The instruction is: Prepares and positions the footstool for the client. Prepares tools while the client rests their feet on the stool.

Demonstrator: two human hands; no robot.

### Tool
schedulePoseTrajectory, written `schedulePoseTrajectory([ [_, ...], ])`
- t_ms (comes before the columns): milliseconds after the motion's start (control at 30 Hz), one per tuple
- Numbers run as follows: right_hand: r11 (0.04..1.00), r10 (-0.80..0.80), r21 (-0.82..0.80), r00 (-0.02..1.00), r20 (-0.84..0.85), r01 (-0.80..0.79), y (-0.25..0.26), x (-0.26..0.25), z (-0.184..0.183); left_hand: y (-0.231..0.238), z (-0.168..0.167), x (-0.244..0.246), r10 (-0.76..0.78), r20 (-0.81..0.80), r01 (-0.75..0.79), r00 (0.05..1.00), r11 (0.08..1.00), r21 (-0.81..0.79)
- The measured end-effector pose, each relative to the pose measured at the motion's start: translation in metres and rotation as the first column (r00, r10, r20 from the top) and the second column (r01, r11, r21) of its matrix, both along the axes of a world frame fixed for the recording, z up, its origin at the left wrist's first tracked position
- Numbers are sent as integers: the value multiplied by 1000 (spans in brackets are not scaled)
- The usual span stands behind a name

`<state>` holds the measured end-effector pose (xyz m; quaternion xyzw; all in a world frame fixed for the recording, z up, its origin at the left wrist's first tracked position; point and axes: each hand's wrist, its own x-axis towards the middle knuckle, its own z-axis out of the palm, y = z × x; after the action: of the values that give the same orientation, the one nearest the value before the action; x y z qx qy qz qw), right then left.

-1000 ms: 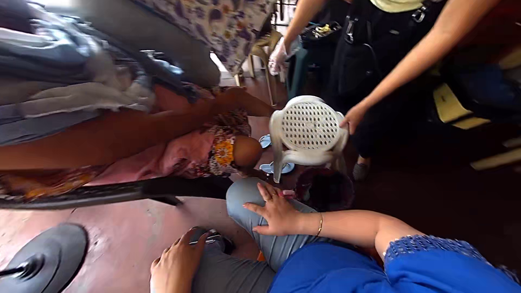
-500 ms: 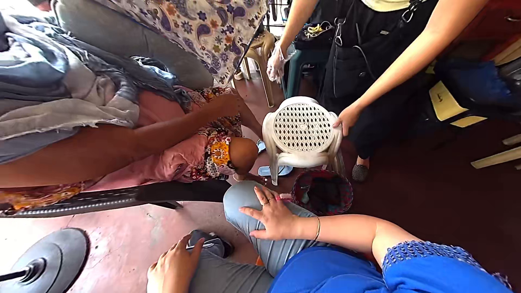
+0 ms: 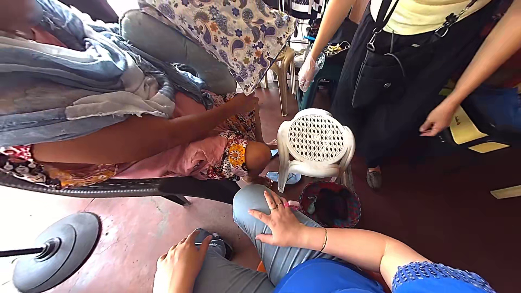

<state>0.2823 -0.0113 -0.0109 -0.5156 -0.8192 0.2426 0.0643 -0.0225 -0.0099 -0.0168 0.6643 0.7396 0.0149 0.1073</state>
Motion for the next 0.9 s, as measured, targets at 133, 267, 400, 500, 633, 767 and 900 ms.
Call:
schedulePoseTrajectory([
  [133, 1000, -4, -6, 1000, -3, 4, 0, 0, 1, 1, -1, 0, 1, -9, -1, 1000, 1000, -10],
  [267, 1000, -1, -13, 1000, 5, 2, -1, 0, 3, 1, -2, -1, 4, -16, -4, 1000, 1000, -6],
  [400, 1000, -7, -29, 1000, 13, 8, 0, -1, 5, 1, -1, 0, 7, -22, -7, 1000, 1000, -12],
  [500, 1000, -5, -30, 1000, 20, 6, 0, 0, 6, 1, 0, 1, 13, -12, -13, 1000, 1000, -12],
  [633, 1000, -7, -19, 1000, 18, 8, 0, 0, 2, 1, -1, 1, 12, -9, -12, 1000, 1000, -7],
  [767, 1000, -11, -10, 1000, 11, 11, -1, 0, 3, 1, 0, 2, 20, -13, -20, 1000, 1000, -18],
  [900, 1000, -15, -8, 1000, 10, 15, -2, -1, 4, 0, 2, 1, 4, 11, -5, 1000, 1000, 3],
])
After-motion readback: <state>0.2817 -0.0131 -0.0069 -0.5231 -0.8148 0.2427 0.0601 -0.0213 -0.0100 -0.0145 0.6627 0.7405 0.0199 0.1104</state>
